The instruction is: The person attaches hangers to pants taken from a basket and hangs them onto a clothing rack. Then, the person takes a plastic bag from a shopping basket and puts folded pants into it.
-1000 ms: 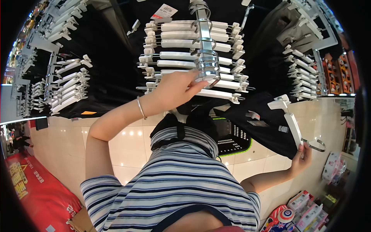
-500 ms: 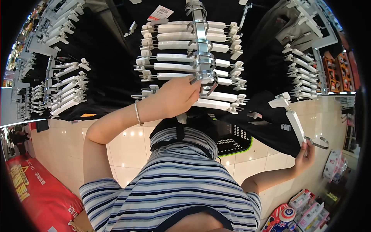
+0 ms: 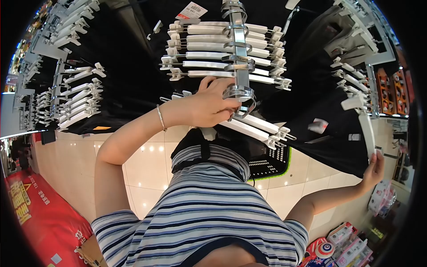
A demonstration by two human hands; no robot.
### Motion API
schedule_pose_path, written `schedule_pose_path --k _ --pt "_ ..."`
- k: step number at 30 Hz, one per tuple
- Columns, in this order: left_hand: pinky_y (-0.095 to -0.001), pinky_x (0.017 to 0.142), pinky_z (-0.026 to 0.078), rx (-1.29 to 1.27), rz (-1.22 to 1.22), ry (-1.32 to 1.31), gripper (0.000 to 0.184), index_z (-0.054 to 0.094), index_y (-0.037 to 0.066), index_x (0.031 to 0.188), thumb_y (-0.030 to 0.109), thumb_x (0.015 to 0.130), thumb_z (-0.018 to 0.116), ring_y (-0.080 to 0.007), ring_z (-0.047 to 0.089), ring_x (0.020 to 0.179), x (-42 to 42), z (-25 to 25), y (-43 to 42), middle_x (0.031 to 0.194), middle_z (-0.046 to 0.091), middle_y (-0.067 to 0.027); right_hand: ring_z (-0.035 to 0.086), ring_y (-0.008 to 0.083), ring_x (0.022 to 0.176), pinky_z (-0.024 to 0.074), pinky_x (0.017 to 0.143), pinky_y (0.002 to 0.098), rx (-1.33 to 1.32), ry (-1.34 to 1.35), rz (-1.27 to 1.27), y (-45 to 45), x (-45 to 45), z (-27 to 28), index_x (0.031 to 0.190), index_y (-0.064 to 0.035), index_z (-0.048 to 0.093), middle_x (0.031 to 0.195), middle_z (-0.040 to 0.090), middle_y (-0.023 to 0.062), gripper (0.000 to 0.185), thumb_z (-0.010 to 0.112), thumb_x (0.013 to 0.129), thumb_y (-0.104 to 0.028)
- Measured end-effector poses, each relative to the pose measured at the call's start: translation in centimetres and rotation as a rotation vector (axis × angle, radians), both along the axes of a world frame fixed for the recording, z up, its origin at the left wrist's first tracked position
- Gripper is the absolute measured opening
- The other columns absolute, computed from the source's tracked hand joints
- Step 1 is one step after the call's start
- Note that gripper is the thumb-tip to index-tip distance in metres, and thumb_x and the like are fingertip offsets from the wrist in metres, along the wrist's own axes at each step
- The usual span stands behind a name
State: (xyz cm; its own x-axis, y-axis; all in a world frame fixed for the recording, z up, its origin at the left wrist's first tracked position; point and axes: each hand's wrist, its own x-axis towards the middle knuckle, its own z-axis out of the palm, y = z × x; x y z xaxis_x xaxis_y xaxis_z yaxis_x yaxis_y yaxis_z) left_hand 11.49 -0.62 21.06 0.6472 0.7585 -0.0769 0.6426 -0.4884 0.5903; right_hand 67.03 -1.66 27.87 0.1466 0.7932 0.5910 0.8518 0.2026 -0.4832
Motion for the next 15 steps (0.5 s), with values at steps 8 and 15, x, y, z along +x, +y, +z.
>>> schedule_pose_path --k 8,15 --pt "-0.0477 0.108 -0.001 -0.05 -0.071 0.013 0.028 0.05 0.01 0.111 0.014 0.084 0.042 -0.0328 0.009 0.135 0.1 0.0 0.4 0.132 0.037 -0.0193 0.058 0.0143 0.075 0.0448 0.069 0.0249 -0.153 -0.18 0.137 -0.6 -7.2 1.9 0.092 0.004 0.059 0.079 0.063 0.0103 0.02 0.059 0.086 -0.015" --pt "-0.0478 0.106 0.007 -0.001 -0.073 -0.002 0.027 0.05 0.009 0.11 0.015 0.084 0.044 -0.0377 0.015 0.131 0.0 0.1 0.4 0.13 0.04 -0.0186 0.06 0.031 0.062 0.0435 0.055 0.0321 -0.261 -0.376 0.492 1.3 -19.8 1.8 0.078 0.0027 0.055 0.069 0.058 0.0156 0.014 0.063 0.076 -0.008"
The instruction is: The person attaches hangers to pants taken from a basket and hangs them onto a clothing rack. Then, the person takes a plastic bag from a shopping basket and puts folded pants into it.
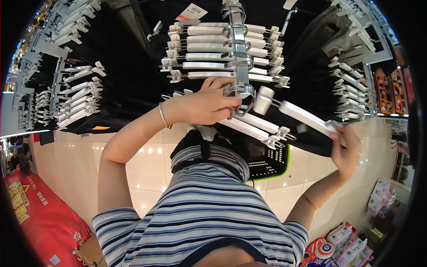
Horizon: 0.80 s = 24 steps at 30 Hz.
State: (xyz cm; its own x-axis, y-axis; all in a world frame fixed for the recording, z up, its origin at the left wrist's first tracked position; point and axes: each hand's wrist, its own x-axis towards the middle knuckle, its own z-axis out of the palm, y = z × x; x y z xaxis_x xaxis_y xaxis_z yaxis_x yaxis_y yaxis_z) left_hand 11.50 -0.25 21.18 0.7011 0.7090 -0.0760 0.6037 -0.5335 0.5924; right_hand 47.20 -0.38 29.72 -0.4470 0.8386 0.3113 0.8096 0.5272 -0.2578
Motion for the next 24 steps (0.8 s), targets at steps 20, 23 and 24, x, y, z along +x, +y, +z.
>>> schedule_pose_path --k 20,23,24 --pt "-0.0529 0.1 0.026 0.645 0.921 -0.049 0.024 0.06 0.006 0.098 0.012 0.075 0.059 -0.0423 0.031 0.121 6.1 -3.5 -6.4 0.124 0.038 -0.0343 0.062 0.0228 0.069 0.0516 0.067 0.028 -0.273 0.237 0.265 3.9 -6.5 -7.6 0.09 0.0071 0.055 0.077 0.058 0.0157 0.016 0.061 0.077 0.001" --pt "-0.0554 0.101 0.021 0.638 1.107 -0.051 0.022 0.061 0.008 0.099 0.014 0.077 0.059 -0.044 0.023 0.126 7.9 -3.8 -7.3 0.132 0.027 -0.0361 0.062 0.0234 0.069 0.0518 0.066 0.0284 -0.291 0.242 0.321 4.2 -7.7 -7.7 0.09 0.0071 0.055 0.078 0.058 0.0159 0.017 0.062 0.076 0.001" --pt "-0.0561 0.101 0.018 0.665 1.103 -0.023 0.023 0.061 0.008 0.099 0.015 0.077 0.059 -0.0441 0.021 0.127 8.2 -4.1 -7.4 0.133 0.026 -0.0361 0.062 0.024 0.069 0.0518 0.066 0.0287 -0.298 0.213 0.344 4.4 -8.4 -7.7 0.09 0.007 0.054 0.078 0.058 0.016 0.017 0.062 0.076 0.001"
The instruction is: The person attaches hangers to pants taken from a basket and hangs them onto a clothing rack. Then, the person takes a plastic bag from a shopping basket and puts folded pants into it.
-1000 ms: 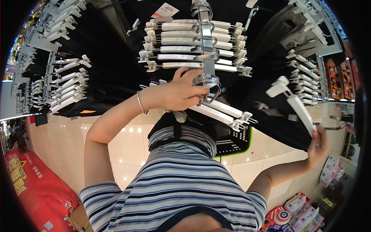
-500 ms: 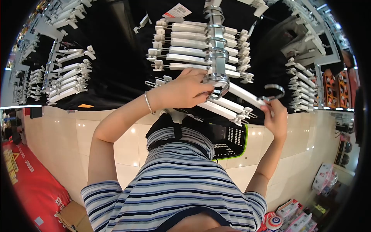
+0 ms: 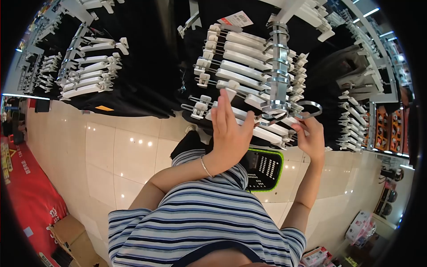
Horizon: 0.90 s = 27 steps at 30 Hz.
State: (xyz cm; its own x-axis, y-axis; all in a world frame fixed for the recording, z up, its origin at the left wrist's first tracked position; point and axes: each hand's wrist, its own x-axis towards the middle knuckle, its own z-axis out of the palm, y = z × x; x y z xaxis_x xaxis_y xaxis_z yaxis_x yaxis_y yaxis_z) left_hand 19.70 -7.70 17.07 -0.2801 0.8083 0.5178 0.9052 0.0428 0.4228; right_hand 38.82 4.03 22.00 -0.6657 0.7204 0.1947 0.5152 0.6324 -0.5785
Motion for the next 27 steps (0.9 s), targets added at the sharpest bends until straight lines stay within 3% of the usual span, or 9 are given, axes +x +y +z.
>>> schedule_pose_path --k 3,4,5,7,12,15,18,22,27 --pt "-0.0572 0.102 0.011 0.0 -0.014 0.064 0.025 0.061 0.01 0.101 0.018 0.077 0.059 -0.0435 0.016 0.13 -0.1 -0.9 -0.4 0.138 0.023 -0.0323 0.062 0.0263 0.069 0.052 0.065 0.0293 0.01 -0.101 0.059 0.8 -1.4 -0.4 0.09 0.0069 0.054 0.078 0.058 0.0161 0.019 0.063 0.074 0.002" --pt "-0.0523 0.1 0.017 0.002 -0.062 0.057 0.024 0.061 0.009 0.099 0.018 0.077 0.059 -0.0415 0.02 0.13 -0.4 -0.6 -0.5 0.138 0.028 -0.0275 0.062 0.0272 0.068 0.052 0.065 0.0295 0.014 -0.138 0.074 1.1 -1.8 -0.7 0.089 0.0069 0.054 0.078 0.058 0.0162 0.019 0.063 0.073 0.002" --pt "-0.0497 0.098 0.02 0.015 -0.07 0.072 0.022 0.061 0.009 0.097 0.017 0.076 0.059 -0.0404 0.024 0.128 -0.4 -0.5 -0.6 0.137 0.032 -0.026 0.058 0.029 0.054 0.0461 0.049 0.0314 0.085 0.014 0.1 1.2 -2.5 -0.9 0.084 0.0031 0.057 0.069 0.057 0.0157 0.016 0.066 0.072 -0.002" --pt "-0.044 0.093 0.027 0.093 -0.044 0.098 0.019 0.059 0.007 0.091 0.015 0.074 0.059 -0.0385 0.037 0.123 -0.1 -0.1 -0.6 0.131 0.041 -0.0248 0.057 0.0291 0.054 0.0465 0.049 0.0314 0.1 0.05 0.073 1.3 -2.4 -1.4 0.084 0.0034 0.056 0.069 0.057 0.0159 0.016 0.066 0.073 -0.002" --pt "-0.0421 0.092 0.031 0.123 -0.023 0.083 0.02 0.06 0.008 0.091 0.015 0.072 0.061 -0.0401 0.041 0.119 0.4 -0.6 0.0 0.13 0.04 -0.0278 0.058 0.0303 0.058 0.0467 0.051 0.0327 0.124 0.155 -0.003 0.1 -4.0 0.5 0.084 0.0023 0.057 0.07 0.057 0.0142 0.014 0.06 0.071 0.005" --pt "-0.0456 0.096 0.029 0.143 -0.004 0.01 0.021 0.062 0.008 0.091 0.016 0.071 0.062 -0.0417 0.038 0.121 0.7 -0.7 0.3 0.13 0.04 -0.0274 0.057 0.0311 0.06 0.0457 0.052 0.0348 0.19 -0.04 0.125 1.4 -4.1 0.7 0.083 -0.0001 0.06 0.07 0.057 0.0133 0.019 0.057 0.066 0.008" --pt "-0.0481 0.098 0.027 0.142 0.014 0.079 0.021 0.062 0.008 0.091 0.016 0.072 0.061 -0.042 0.036 0.123 0.8 -0.8 -0.2 0.13 0.041 -0.0277 0.056 0.0318 0.059 0.0442 0.052 0.0353 0.134 -0.025 0.316 0.8 -4.8 -0.5 0.081 -0.0021 0.061 0.069 0.057 0.0127 0.021 0.056 0.062 0.007" --pt "-0.0494 0.098 0.03 0.064 -0.094 0.056 0.024 0.06 0.007 0.094 0.015 0.072 0.062 -0.0424 0.04 0.118 -0.2 0.2 -0.2 0.126 0.044 -0.0284 0.057 0.0303 0.062 0.0447 0.055 0.0353 -0.111 -0.042 0.269 1.0 -4.4 -1.0 0.077 -0.002 0.062 0.069 0.058 0.013 0.018 0.054 0.062 0.005" --pt "-0.0457 0.092 0.038 -0.032 -0.244 0.188 0.037 0.055 0.002 0.101 0.025 0.072 0.063 -0.04 0.045 0.113 -2.0 1.1 -0.2 0.117 0.049 -0.0275 0.057 0.032 0.08 0.045 0.068 0.0352 -0.414 -0.132 0.215 0.8 -3.0 0.3 0.096 -0.002 0.06 0.088 0.059 0.0161 0.026 0.062 0.07 -0.005"
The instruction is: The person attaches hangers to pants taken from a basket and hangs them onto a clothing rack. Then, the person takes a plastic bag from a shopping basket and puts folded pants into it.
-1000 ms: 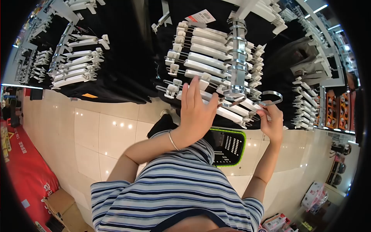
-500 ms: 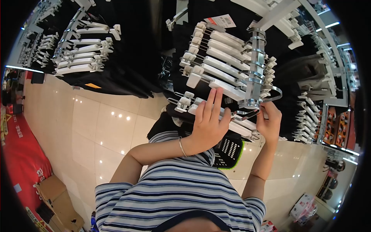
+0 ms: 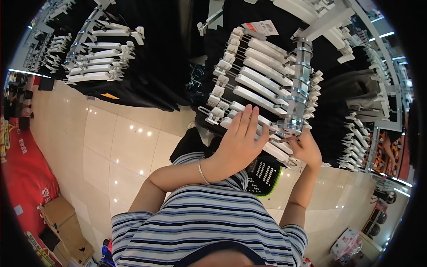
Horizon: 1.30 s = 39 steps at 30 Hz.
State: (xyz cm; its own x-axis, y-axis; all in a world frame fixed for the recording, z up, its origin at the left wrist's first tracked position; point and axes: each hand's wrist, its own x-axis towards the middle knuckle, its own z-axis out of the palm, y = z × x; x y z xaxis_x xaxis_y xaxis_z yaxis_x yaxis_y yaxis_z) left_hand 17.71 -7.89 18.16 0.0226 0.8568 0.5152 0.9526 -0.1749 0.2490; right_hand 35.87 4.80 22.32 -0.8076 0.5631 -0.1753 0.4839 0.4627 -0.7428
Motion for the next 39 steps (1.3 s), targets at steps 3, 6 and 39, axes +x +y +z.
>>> schedule_pose_path --k 3,6,39 --pt "-0.0437 0.091 0.038 -0.123 -0.072 -0.069 0.052 0.051 -0.001 0.107 0.033 0.071 0.065 -0.0368 0.046 0.111 -1.0 2.1 -0.3 0.114 0.051 -0.0246 0.054 0.0356 0.092 0.0433 0.077 0.0377 0.083 0.01 0.1 -0.6 0.1 0.8 0.11 -0.0025 0.054 0.101 0.057 0.018 0.05 0.072 0.07 -0.027" --pt "-0.0401 0.091 0.035 -0.227 -0.104 0.018 0.065 0.047 -0.003 0.112 0.041 0.068 0.067 -0.0284 0.047 0.106 -2.2 2.8 -0.3 0.111 0.051 -0.0167 0.055 0.0345 0.089 0.0441 0.076 0.0389 0.354 -0.08 0.031 -2.8 -1.4 0.2 0.11 -0.0031 0.054 0.098 0.058 0.0167 0.067 0.077 0.06 -0.042" --pt "-0.0314 0.077 0.047 0.102 -0.192 0.329 0.025 0.059 -0.002 0.088 0.011 0.066 0.057 -0.0224 0.056 0.084 -3.3 0.7 0.2 0.09 0.059 -0.012 0.054 0.0113 0.1 0.0443 0.084 0.0211 -0.318 -0.094 -0.065 3.7 -2.5 -10.6 0.12 -0.0004 0.046 0.116 0.054 0.0078 0.038 0.058 0.084 -0.003"
